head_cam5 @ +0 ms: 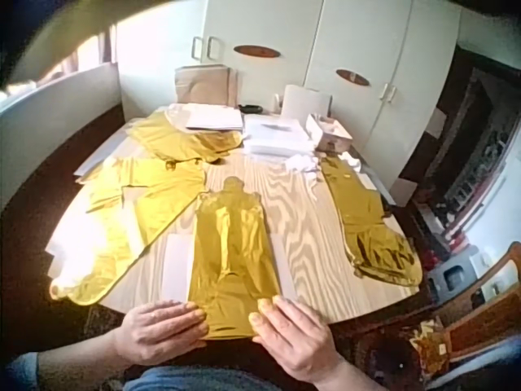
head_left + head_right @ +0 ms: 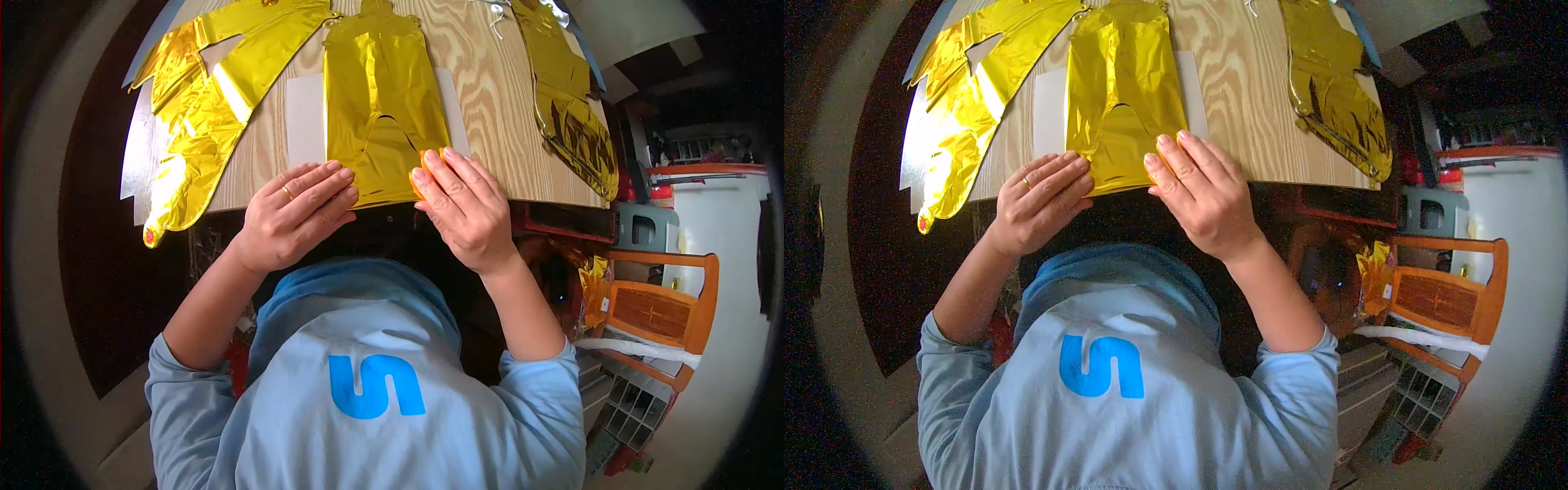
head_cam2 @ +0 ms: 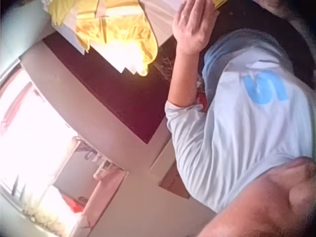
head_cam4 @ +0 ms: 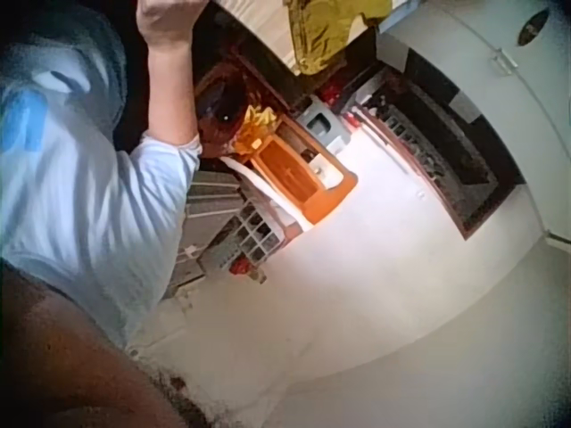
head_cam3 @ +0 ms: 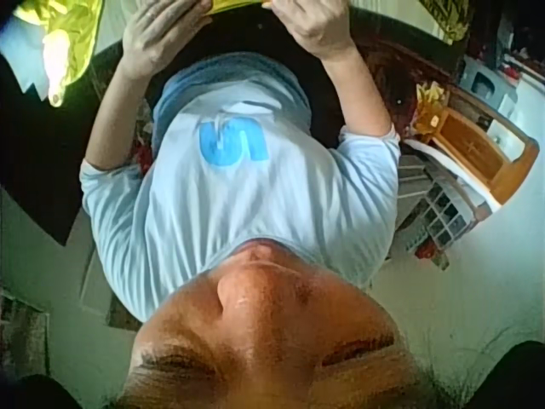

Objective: Folding gold foil balloons and placing them into plastic sleeves with cardboard backings.

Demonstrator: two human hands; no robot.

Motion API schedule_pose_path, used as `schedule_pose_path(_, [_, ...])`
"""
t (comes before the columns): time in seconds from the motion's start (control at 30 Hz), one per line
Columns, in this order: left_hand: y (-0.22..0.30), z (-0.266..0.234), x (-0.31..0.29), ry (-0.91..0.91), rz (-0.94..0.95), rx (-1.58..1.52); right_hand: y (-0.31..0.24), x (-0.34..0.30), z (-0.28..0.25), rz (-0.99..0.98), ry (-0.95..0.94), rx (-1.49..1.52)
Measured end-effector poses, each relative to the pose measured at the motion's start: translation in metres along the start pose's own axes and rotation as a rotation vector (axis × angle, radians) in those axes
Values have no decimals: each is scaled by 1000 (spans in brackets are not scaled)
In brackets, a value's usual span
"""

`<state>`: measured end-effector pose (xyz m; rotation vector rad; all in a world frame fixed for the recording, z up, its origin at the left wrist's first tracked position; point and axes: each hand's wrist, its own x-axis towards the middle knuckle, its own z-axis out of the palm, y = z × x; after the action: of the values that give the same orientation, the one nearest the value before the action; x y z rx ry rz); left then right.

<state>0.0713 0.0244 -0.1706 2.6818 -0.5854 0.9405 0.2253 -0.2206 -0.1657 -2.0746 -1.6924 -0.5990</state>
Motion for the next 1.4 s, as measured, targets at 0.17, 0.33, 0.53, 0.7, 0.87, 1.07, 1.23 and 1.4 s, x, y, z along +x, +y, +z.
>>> schedule_pose_path(0.17, [-1, -3, 1, -26, 13, -7, 0, -4, 4, 3, 20, -2])
schedule_pose_path(0.33, [-2, -5, 2, -51, 20, -8, 3, -7, 6, -31, 43, -19])
schedule_pose_path(0.53, [-2, -13, 5, -56, 41, -42, 2, 3, -15, -107, -24, -39])
schedule_pose_path(0.7, [-11, -34, 26, -41, 121, -35, 9, 18, -40, -221, -33, -72])
schedule_pose_path(0.87, [-59, -73, 90, 54, 284, 239, 47, 92, -75, -344, 153, -253])
schedule_pose_path(1.07, [-82, -84, 121, 65, 422, 371, 68, 114, -74, -399, 251, -435])
schedule_pose_path(1.23, [-68, -29, 59, -153, 378, 162, 49, 45, -21, -272, -55, -241])
schedule_pose_path(1.4, [-50, -21, 47, -277, 179, -61, 36, 34, -20, -156, -174, -234])
